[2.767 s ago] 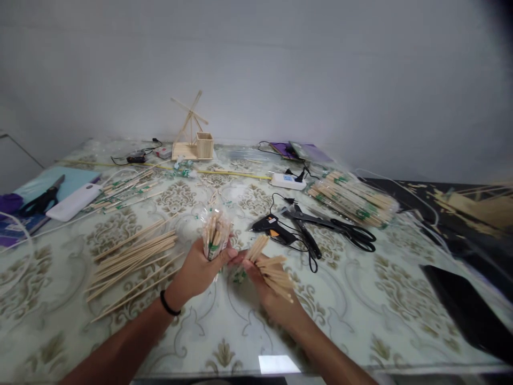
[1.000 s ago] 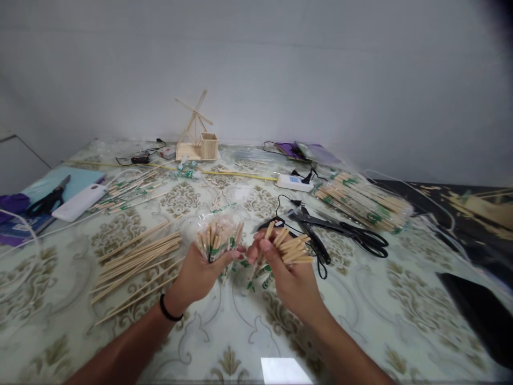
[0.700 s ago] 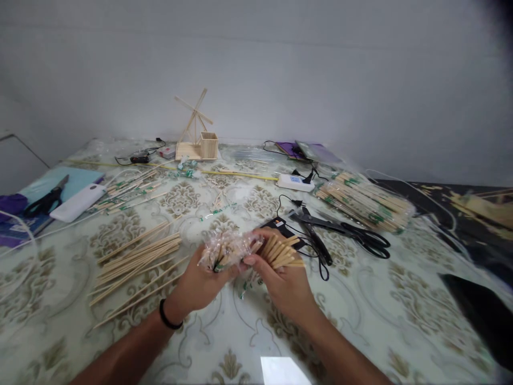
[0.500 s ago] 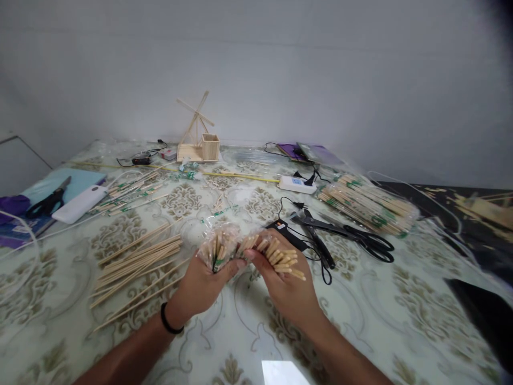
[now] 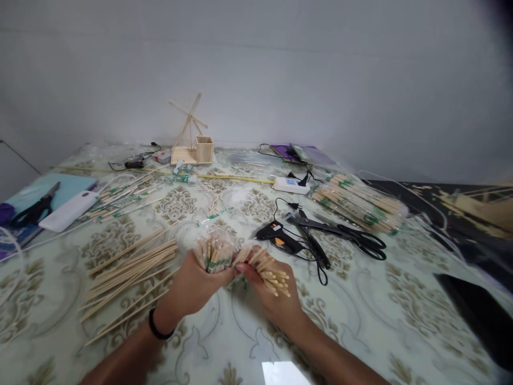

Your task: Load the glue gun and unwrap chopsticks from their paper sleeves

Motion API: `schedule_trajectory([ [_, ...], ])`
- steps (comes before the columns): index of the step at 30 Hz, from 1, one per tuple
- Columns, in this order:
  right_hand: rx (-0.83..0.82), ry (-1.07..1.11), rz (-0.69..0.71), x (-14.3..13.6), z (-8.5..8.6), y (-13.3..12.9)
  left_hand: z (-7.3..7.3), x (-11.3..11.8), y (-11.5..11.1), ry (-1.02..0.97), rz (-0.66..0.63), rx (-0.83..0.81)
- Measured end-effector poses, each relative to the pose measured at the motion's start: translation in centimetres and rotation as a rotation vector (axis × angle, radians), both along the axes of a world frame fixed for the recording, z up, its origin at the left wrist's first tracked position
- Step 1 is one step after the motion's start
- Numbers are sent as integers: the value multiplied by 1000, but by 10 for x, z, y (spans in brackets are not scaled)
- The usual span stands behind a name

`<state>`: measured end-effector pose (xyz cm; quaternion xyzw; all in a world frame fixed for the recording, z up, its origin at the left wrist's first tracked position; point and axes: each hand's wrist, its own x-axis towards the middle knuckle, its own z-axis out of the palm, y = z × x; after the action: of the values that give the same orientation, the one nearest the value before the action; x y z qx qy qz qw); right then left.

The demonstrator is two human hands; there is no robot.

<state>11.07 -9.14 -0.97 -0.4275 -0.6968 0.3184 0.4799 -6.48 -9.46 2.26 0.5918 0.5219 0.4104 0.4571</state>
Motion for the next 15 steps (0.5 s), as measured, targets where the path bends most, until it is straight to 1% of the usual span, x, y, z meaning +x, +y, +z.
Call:
schedule_trajectory([
  [4, -29, 9, 29, -1, -3, 3, -6, -4, 5, 0, -30, -13],
  [8, -62, 5, 61, -1, 2, 9, -12, -5, 6, -8, -16, -18],
  [12, -56, 15, 73, -2, 10, 13, -12, -5, 5, -7, -39, -2],
  [15, -40, 18, 81, -4, 10, 15, -12, -6, 6, -8, -65, 15],
])
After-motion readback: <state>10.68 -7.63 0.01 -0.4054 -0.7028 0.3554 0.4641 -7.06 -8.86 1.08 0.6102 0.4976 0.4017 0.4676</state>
